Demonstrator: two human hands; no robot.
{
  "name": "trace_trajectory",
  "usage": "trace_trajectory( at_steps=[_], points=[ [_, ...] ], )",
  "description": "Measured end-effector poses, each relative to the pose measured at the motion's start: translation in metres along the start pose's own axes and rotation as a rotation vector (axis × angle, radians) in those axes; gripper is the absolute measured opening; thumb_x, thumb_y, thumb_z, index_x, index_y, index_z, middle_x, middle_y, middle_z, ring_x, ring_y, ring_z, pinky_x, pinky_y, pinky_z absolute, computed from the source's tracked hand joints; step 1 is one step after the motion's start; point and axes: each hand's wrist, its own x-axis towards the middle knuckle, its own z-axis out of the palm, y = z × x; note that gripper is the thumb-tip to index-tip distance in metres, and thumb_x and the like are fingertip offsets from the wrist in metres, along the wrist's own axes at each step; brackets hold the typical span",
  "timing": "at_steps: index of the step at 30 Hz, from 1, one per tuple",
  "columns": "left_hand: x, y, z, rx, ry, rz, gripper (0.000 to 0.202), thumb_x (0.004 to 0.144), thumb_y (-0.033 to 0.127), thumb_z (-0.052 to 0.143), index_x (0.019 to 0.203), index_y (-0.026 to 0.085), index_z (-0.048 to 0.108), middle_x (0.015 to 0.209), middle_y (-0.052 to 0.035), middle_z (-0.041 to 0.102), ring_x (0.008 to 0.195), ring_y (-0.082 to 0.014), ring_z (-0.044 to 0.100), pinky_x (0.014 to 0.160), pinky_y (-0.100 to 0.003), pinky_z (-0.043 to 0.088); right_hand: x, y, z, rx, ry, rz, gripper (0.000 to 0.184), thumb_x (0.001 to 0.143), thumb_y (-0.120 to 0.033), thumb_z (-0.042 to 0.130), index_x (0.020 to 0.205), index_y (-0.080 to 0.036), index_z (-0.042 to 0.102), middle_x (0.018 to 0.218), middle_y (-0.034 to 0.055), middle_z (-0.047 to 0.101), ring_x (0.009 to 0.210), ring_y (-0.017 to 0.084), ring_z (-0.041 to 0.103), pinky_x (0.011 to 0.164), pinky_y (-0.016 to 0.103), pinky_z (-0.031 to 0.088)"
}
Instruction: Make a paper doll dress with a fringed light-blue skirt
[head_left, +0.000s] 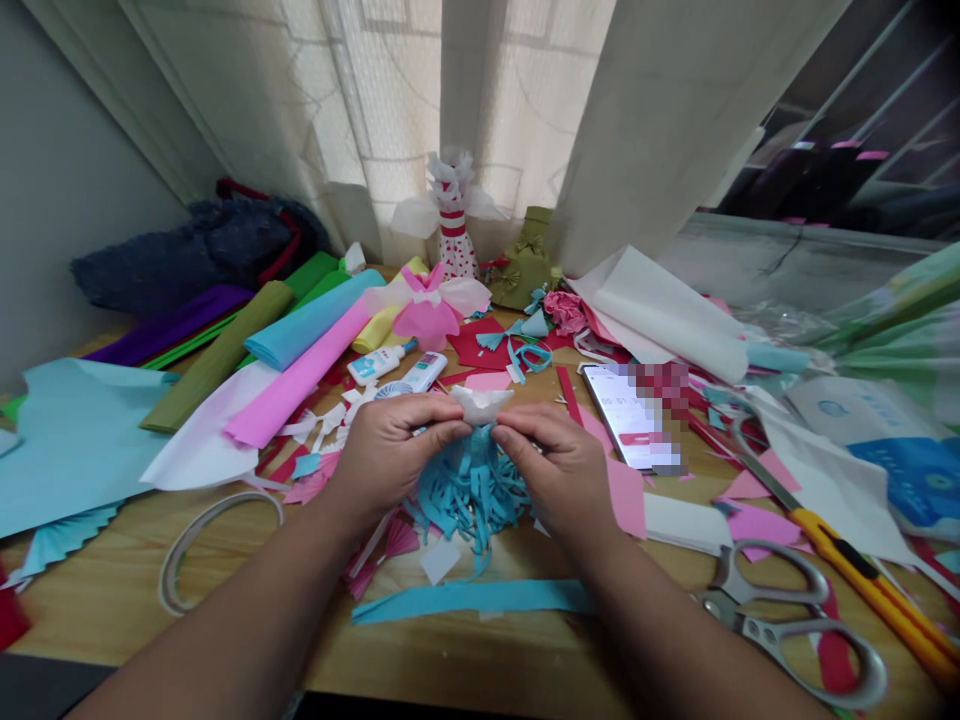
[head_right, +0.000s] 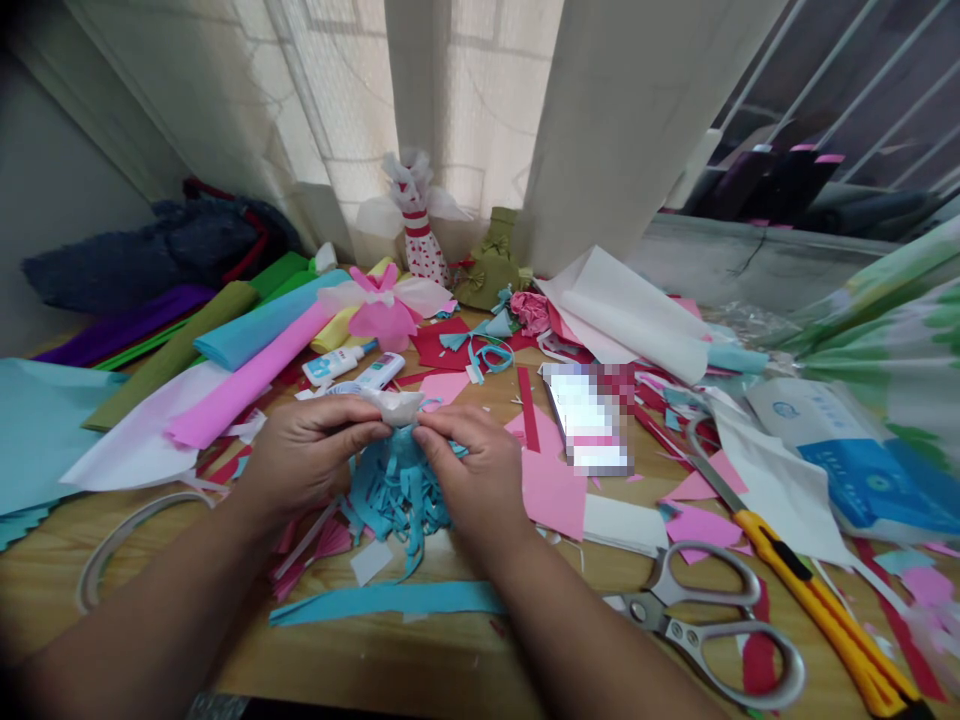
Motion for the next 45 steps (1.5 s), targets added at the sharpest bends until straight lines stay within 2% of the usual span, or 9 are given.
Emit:
trace_trajectory(
  at_steps=[6, 11, 17, 22, 27, 31, 36, 42, 45],
  points=[
    [0.002, 0.001, -0.003, 0.012, -0.075, 0.081, 0.006, 0.073, 0.022, 0.069, 0.069, 0.018, 0.071, 0.074, -0.003, 0.071, 0.071, -0.0165, 0.064, 0.069, -0.027, 0.049, 0.0, -0.002, -0.002, -0.053, -0.004, -0.062, 0.011, 0.077, -0.013, 0.063, 0.08, -0.02, 0.072, 0.08, 0.0048, 0.07, 0.076, 0.017, 0.065, 0.071, 0.03, 0.051],
    [0.002, 0.003, -0.004, 0.011, -0.087, 0.097, 0.006, 0.073, 0.02, 0.068, 0.068, 0.018, 0.07, 0.072, -0.0024, 0.07, 0.069, -0.0157, 0.063, 0.068, -0.026, 0.049, -0.002, -0.005, -0.001, -0.114, 0.003, -0.112, 0.011, 0.078, -0.013, 0.06, 0.076, -0.021, 0.067, 0.077, 0.0032, 0.067, 0.074, 0.017, 0.062, 0.069, 0.031, 0.05],
    [0.003, 0.001, -0.004, -0.057, -0.093, 0.04, 0.004, 0.07, 0.021, 0.071, 0.068, 0.018, 0.071, 0.072, -0.0022, 0.071, 0.069, -0.0156, 0.063, 0.069, -0.027, 0.049, -0.001, -0.006, -0.002, -0.155, -0.043, -0.159, 0.01, 0.08, -0.012, 0.056, 0.076, -0.019, 0.063, 0.076, 0.0038, 0.064, 0.075, 0.017, 0.059, 0.07, 0.029, 0.046],
    [0.005, -0.003, -0.009, -0.142, -0.175, -0.016, 0.008, 0.073, 0.025, 0.07, 0.073, 0.018, 0.073, 0.077, -0.0032, 0.071, 0.072, -0.0162, 0.063, 0.07, -0.027, 0.05, 0.001, -0.005, -0.006, -0.119, -0.096, -0.169, 0.011, 0.083, -0.014, 0.054, 0.074, -0.019, 0.058, 0.075, 0.0017, 0.059, 0.072, 0.016, 0.056, 0.068, 0.028, 0.044],
    [0.004, -0.005, -0.01, -0.233, -0.2, -0.078, 0.007, 0.071, 0.026, 0.072, 0.071, 0.018, 0.072, 0.074, -0.0021, 0.07, 0.066, -0.0141, 0.062, 0.062, -0.024, 0.049, 0.003, -0.003, -0.009, -0.096, -0.152, -0.147, 0.012, 0.084, -0.015, 0.052, 0.073, -0.021, 0.056, 0.074, 0.001, 0.058, 0.072, 0.016, 0.055, 0.067, 0.029, 0.043],
    [0.004, -0.008, -0.006, -0.293, -0.18, -0.121, 0.012, 0.07, 0.028, 0.073, 0.071, 0.017, 0.07, 0.071, -0.0024, 0.067, 0.064, -0.0136, 0.06, 0.06, -0.024, 0.049, 0.004, -0.003, -0.01, -0.065, -0.169, -0.146, 0.012, 0.083, -0.016, 0.053, 0.073, -0.021, 0.055, 0.074, 0.0005, 0.057, 0.071, 0.016, 0.054, 0.066, 0.03, 0.043],
    [0.002, -0.006, 0.003, -0.389, -0.034, -0.104, 0.02, 0.064, 0.029, 0.077, 0.071, 0.017, 0.064, 0.073, -0.0022, 0.068, 0.065, -0.014, 0.062, 0.058, -0.023, 0.05, 0.003, -0.002, -0.011, -0.036, -0.16, -0.127, 0.013, 0.084, -0.015, 0.052, 0.073, -0.021, 0.054, 0.074, 0.0001, 0.055, 0.071, 0.015, 0.053, 0.067, 0.029, 0.042],
    [-0.004, -0.001, 0.008, -0.109, 0.091, 0.065, 0.004, 0.072, 0.02, 0.07, 0.076, 0.018, 0.07, 0.079, -0.003, 0.074, 0.075, -0.0167, 0.068, 0.071, -0.026, 0.053, 0.003, -0.001, -0.011, -0.037, -0.139, -0.15, 0.012, 0.084, -0.015, 0.052, 0.074, -0.021, 0.054, 0.074, 0.0002, 0.055, 0.071, 0.016, 0.053, 0.065, 0.029, 0.042],
    [-0.007, -0.002, 0.009, 0.048, 0.125, 0.18, 0.007, 0.076, 0.02, 0.066, 0.08, 0.02, 0.072, 0.085, -0.0029, 0.075, 0.079, -0.0173, 0.069, 0.078, -0.028, 0.053, 0.003, -0.002, -0.01, -0.046, -0.123, -0.15, 0.012, 0.084, -0.015, 0.052, 0.073, -0.021, 0.054, 0.074, 0.0004, 0.055, 0.071, 0.016, 0.054, 0.066, 0.03, 0.042]
  ],
)
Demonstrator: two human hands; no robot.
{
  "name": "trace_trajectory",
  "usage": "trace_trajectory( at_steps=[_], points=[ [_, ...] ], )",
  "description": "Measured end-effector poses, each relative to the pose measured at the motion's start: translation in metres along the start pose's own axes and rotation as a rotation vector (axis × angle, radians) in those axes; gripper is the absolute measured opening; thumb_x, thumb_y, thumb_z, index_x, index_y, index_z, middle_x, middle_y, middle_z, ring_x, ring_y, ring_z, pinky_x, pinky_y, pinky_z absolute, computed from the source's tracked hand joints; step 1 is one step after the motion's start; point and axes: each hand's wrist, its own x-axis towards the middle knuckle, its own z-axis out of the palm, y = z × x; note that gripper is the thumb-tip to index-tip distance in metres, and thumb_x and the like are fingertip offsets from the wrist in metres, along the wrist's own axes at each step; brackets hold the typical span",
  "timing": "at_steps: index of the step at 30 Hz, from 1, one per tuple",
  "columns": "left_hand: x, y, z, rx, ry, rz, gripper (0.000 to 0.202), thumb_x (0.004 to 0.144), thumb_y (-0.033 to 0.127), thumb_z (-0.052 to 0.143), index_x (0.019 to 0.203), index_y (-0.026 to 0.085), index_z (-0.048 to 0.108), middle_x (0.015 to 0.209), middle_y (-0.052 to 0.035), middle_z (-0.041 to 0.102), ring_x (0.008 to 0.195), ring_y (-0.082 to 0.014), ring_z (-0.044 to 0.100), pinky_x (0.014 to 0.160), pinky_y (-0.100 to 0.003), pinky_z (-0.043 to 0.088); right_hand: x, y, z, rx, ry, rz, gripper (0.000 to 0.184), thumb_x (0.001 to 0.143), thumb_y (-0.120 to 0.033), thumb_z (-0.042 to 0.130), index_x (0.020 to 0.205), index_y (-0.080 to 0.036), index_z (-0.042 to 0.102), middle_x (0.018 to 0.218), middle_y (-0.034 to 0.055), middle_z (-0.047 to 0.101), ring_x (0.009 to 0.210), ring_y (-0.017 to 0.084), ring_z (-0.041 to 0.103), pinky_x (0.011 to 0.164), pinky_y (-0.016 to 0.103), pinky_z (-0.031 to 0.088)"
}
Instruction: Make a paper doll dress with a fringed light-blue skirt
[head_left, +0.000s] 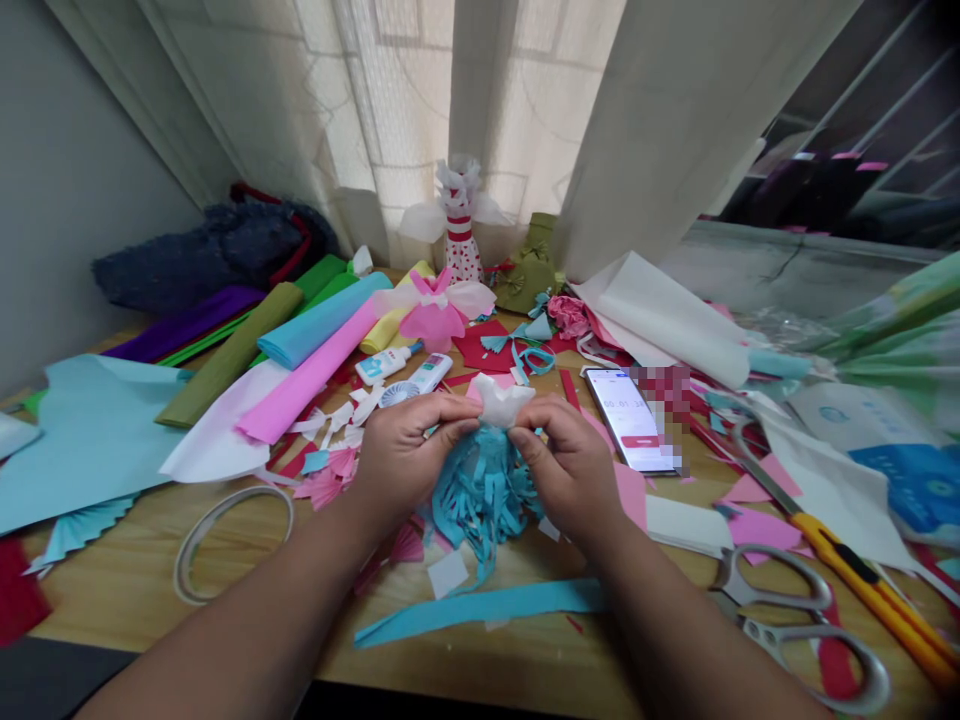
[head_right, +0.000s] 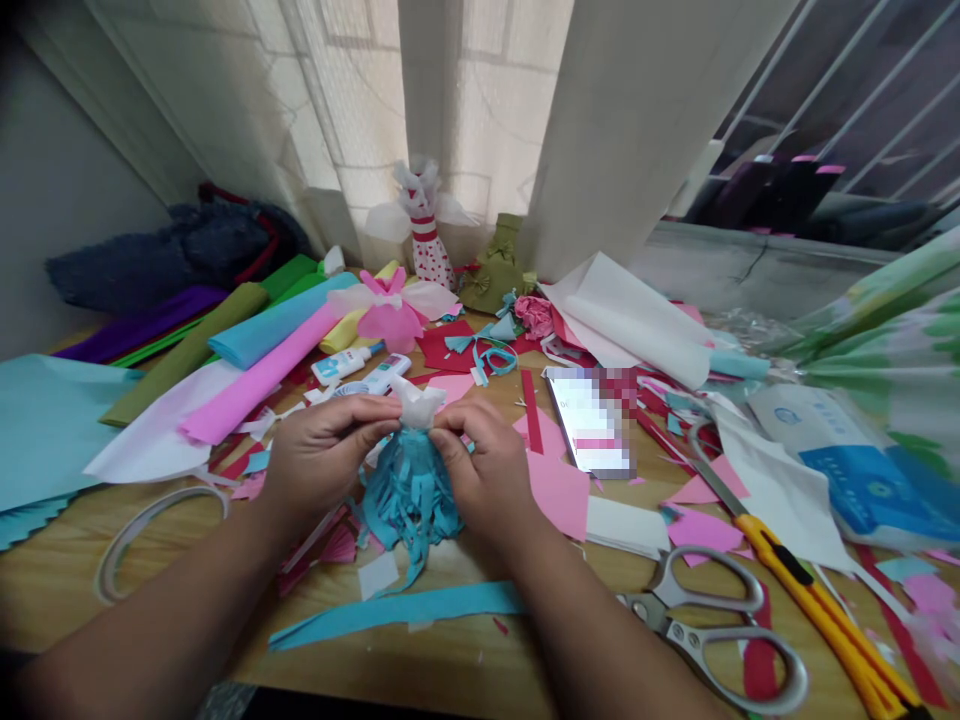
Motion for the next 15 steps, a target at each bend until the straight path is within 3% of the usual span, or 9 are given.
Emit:
trace_trajectory(
  at_steps=[7, 15],
  points=[
    [-0.003, 0.0042, 0.0005, 0.205, -0.031, 0.216, 0.014, 0.081, 0.019, 0.061, 0.087, 0.019, 0.073, 0.087, -0.0052, 0.075, 0.08, -0.0177, 0.07, 0.079, -0.027, 0.054, 0.0008, -0.0007, -0.0001, -0.036, 0.034, -0.021, 0.012, 0.084, -0.015, 0.052, 0.074, -0.021, 0.056, 0.074, 0.0009, 0.057, 0.071, 0.016, 0.055, 0.066, 0.03, 0.043],
    [-0.0038, -0.0008, 0.001, 0.18, -0.034, 0.154, 0.009, 0.077, 0.023, 0.066, 0.082, 0.019, 0.073, 0.086, -0.0048, 0.075, 0.075, -0.017, 0.07, 0.077, -0.028, 0.055, -0.0019, 0.0033, -0.0001, -0.026, 0.039, -0.009, 0.01, 0.084, -0.017, 0.054, 0.078, -0.021, 0.06, 0.078, 0.0019, 0.061, 0.075, 0.017, 0.058, 0.07, 0.03, 0.046]
  ],
)
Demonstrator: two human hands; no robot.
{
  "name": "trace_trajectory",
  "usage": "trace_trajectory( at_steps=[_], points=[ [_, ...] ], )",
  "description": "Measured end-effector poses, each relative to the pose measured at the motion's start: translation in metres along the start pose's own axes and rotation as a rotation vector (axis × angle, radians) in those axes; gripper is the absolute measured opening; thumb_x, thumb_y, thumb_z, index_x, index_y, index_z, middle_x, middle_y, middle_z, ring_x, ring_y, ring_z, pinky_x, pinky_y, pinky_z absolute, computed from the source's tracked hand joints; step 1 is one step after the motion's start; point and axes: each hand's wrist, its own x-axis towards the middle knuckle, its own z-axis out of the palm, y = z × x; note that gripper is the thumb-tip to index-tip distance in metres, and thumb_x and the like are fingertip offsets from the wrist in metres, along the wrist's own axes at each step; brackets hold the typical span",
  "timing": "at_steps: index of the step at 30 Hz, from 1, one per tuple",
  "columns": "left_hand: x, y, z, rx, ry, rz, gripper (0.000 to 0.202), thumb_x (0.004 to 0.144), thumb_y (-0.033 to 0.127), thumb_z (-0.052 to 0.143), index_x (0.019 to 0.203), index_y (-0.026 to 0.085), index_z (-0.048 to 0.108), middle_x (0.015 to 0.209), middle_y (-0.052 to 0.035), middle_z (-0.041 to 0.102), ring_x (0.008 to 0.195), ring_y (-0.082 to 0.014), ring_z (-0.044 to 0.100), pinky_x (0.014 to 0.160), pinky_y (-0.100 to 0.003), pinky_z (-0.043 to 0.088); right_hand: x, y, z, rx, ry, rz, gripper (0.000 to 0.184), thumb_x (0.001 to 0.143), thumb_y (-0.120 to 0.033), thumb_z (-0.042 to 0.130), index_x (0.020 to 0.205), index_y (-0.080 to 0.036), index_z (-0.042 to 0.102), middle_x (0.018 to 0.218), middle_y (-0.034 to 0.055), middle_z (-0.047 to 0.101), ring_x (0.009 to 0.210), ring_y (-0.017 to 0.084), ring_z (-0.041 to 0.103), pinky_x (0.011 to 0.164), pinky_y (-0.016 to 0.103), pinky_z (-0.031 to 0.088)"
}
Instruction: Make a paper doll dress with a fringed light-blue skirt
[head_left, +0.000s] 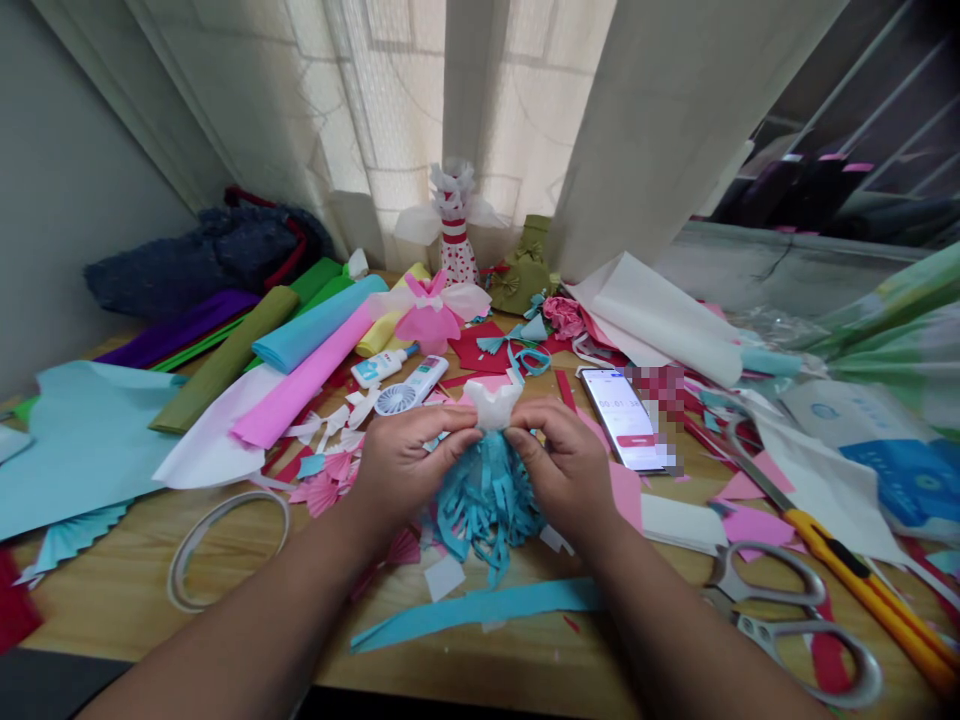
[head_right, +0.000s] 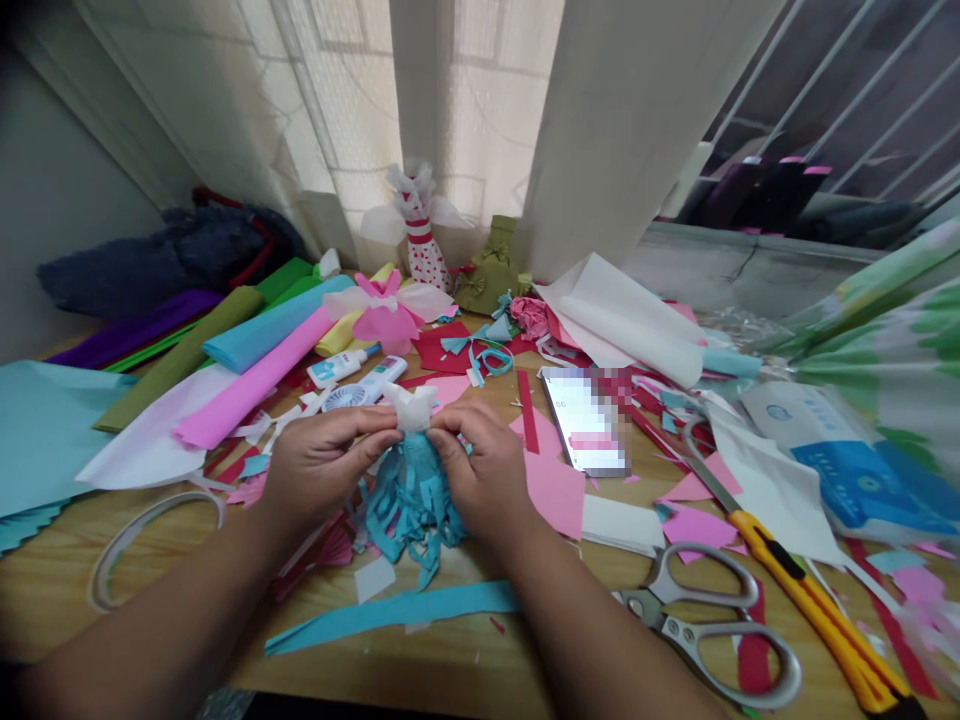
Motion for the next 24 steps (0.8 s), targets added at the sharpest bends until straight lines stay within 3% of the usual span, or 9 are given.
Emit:
trace_trajectory(
  at_steps=[4, 9, 16, 24],
  points=[
    [0.001, 0.002, 0.001, -0.035, 0.017, -0.085, 0.007, 0.076, 0.023, 0.067, 0.077, 0.019, 0.072, 0.082, -0.0043, 0.075, 0.072, -0.0174, 0.069, 0.075, -0.03, 0.056, -0.001, 0.002, -0.001, 0.043, 0.003, 0.04, 0.012, 0.085, -0.017, 0.053, 0.081, -0.021, 0.063, 0.082, 0.0025, 0.065, 0.077, 0.017, 0.06, 0.07, 0.03, 0.047],
    [0.001, 0.006, 0.001, -0.031, 0.043, -0.066, 0.008, 0.077, 0.023, 0.064, 0.076, 0.019, 0.071, 0.079, -0.0035, 0.074, 0.071, -0.0169, 0.068, 0.075, -0.03, 0.056, -0.008, -0.002, -0.001, 0.033, 0.092, 0.146, 0.017, 0.088, -0.022, 0.051, 0.089, -0.022, 0.067, 0.084, 0.004, 0.068, 0.081, 0.019, 0.063, 0.075, 0.033, 0.049],
    [0.001, 0.006, 0.001, -0.074, 0.034, -0.031, 0.006, 0.076, 0.018, 0.065, 0.074, 0.019, 0.071, 0.079, -0.0027, 0.074, 0.072, -0.0163, 0.068, 0.076, -0.029, 0.054, -0.011, -0.012, 0.008, -0.069, 0.134, 0.134, 0.01, 0.076, -0.026, 0.067, 0.086, -0.022, 0.07, 0.085, 0.0056, 0.067, 0.079, 0.021, 0.062, 0.073, 0.035, 0.05],
    [0.005, 0.003, 0.003, -0.432, -0.042, -0.307, 0.003, 0.07, 0.02, 0.072, 0.069, 0.019, 0.071, 0.079, -0.0037, 0.073, 0.076, -0.0176, 0.066, 0.075, -0.03, 0.052, -0.009, -0.007, 0.01, 0.129, 0.125, 0.258, 0.003, 0.072, -0.02, 0.07, 0.073, -0.022, 0.069, 0.079, 0.0019, 0.064, 0.077, 0.018, 0.061, 0.07, 0.03, 0.048]
  ],
)
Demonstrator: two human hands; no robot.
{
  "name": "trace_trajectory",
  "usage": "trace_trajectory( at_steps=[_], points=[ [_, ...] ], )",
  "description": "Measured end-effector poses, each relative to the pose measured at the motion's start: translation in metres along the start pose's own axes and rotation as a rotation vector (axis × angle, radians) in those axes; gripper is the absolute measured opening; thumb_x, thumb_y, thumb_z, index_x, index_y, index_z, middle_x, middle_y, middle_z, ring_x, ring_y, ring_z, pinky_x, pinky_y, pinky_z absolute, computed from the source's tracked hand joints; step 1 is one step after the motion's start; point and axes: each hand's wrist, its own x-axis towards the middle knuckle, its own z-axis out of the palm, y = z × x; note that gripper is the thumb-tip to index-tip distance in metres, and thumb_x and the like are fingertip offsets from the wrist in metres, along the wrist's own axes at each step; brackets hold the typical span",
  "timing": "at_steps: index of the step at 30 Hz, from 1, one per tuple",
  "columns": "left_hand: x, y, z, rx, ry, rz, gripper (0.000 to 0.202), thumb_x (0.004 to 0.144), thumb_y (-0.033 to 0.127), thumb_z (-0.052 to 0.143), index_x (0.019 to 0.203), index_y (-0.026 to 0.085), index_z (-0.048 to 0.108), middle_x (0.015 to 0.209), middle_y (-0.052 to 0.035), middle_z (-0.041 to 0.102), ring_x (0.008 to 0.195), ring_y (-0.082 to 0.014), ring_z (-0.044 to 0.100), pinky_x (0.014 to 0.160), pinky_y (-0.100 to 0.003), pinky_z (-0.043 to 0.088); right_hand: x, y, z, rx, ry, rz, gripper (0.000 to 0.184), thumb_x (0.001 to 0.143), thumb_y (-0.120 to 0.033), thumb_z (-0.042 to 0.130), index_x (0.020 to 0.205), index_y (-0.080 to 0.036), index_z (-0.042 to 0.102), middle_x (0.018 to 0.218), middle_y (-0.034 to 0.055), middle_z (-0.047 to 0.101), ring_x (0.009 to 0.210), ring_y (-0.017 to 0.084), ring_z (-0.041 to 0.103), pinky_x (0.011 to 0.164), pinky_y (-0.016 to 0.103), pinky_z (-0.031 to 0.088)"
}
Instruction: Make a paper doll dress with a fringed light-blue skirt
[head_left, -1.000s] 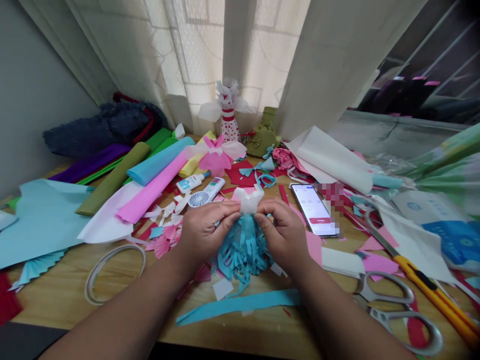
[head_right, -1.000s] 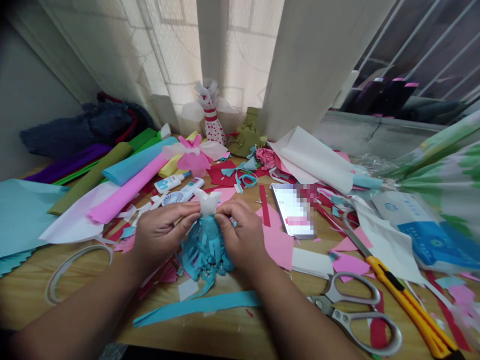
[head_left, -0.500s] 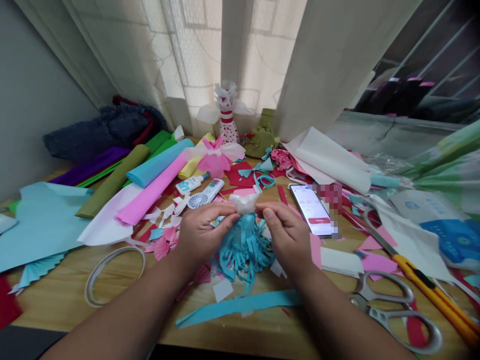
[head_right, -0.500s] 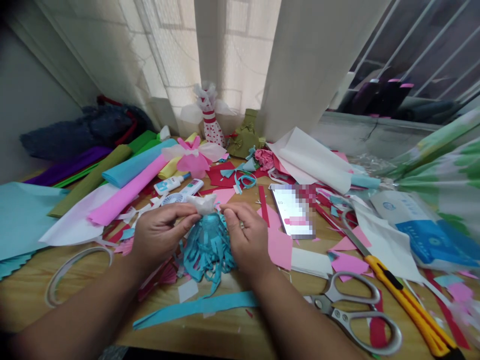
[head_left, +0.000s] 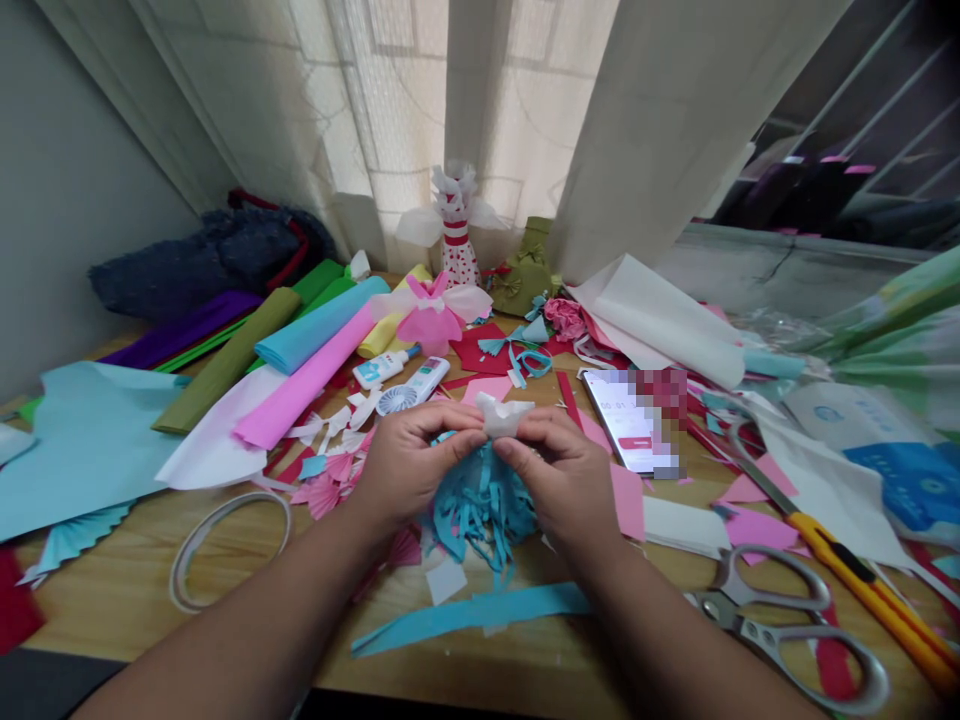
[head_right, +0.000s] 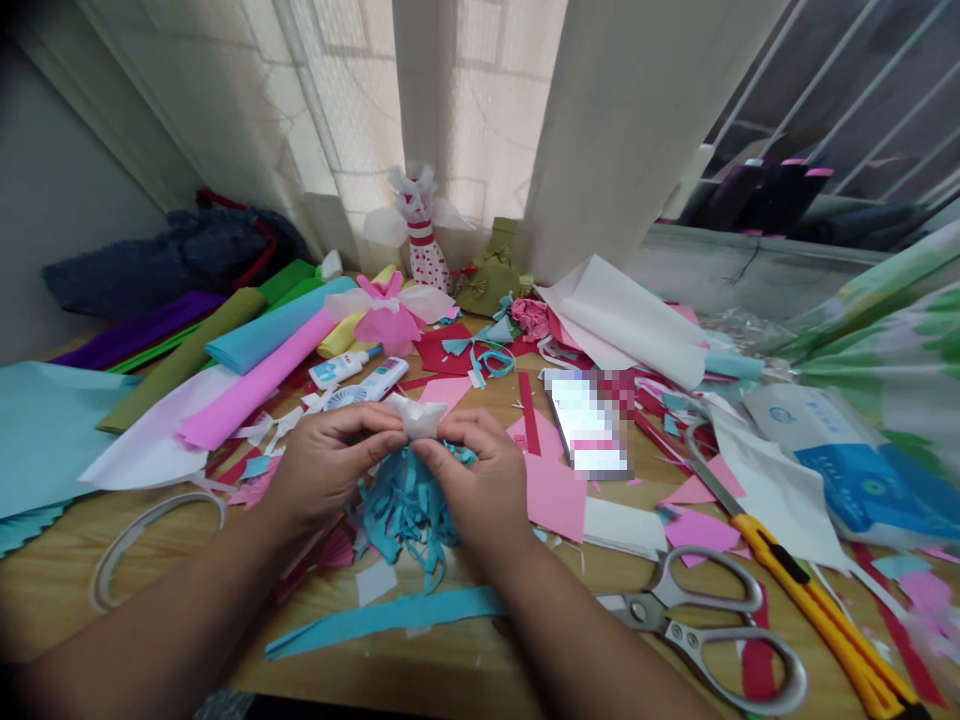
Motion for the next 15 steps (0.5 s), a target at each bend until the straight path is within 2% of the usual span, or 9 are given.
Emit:
trace_trajectory(
  at_steps=[8, 11, 15],
  points=[
    [0.0009, -0.0041, -0.0011, -0.178, -0.088, -0.245, 0.016, 0.063, 0.022, 0.077, 0.076, 0.017, 0.069, 0.076, -0.0007, 0.068, 0.07, -0.0149, 0.062, 0.061, -0.024, 0.048, 0.0058, 0.0016, -0.0023, 0.038, -0.045, -0.038, 0.005, 0.07, -0.017, 0.07, 0.068, -0.021, 0.067, 0.074, 0.0007, 0.062, 0.072, 0.016, 0.058, 0.067, 0.029, 0.046],
    [0.0006, -0.0047, -0.0007, -0.169, -0.126, -0.252, 0.015, 0.064, 0.023, 0.077, 0.074, 0.016, 0.068, 0.077, -0.0008, 0.067, 0.071, -0.0144, 0.061, 0.059, -0.022, 0.046, 0.0074, 0.0006, -0.003, 0.01, -0.073, -0.073, 0.007, 0.071, -0.018, 0.069, 0.066, -0.02, 0.064, 0.072, 0.0004, 0.061, 0.07, 0.016, 0.057, 0.066, 0.029, 0.045],
    [-0.0001, -0.0036, 0.0008, -0.119, -0.112, -0.193, 0.011, 0.068, 0.024, 0.073, 0.072, 0.016, 0.067, 0.08, -0.001, 0.068, 0.072, -0.014, 0.06, 0.06, -0.021, 0.044, 0.0079, -0.0008, -0.0026, -0.026, -0.107, -0.101, 0.012, 0.076, -0.018, 0.064, 0.065, -0.02, 0.059, 0.072, 0.0002, 0.061, 0.068, 0.015, 0.056, 0.064, 0.028, 0.043]
  ],
)
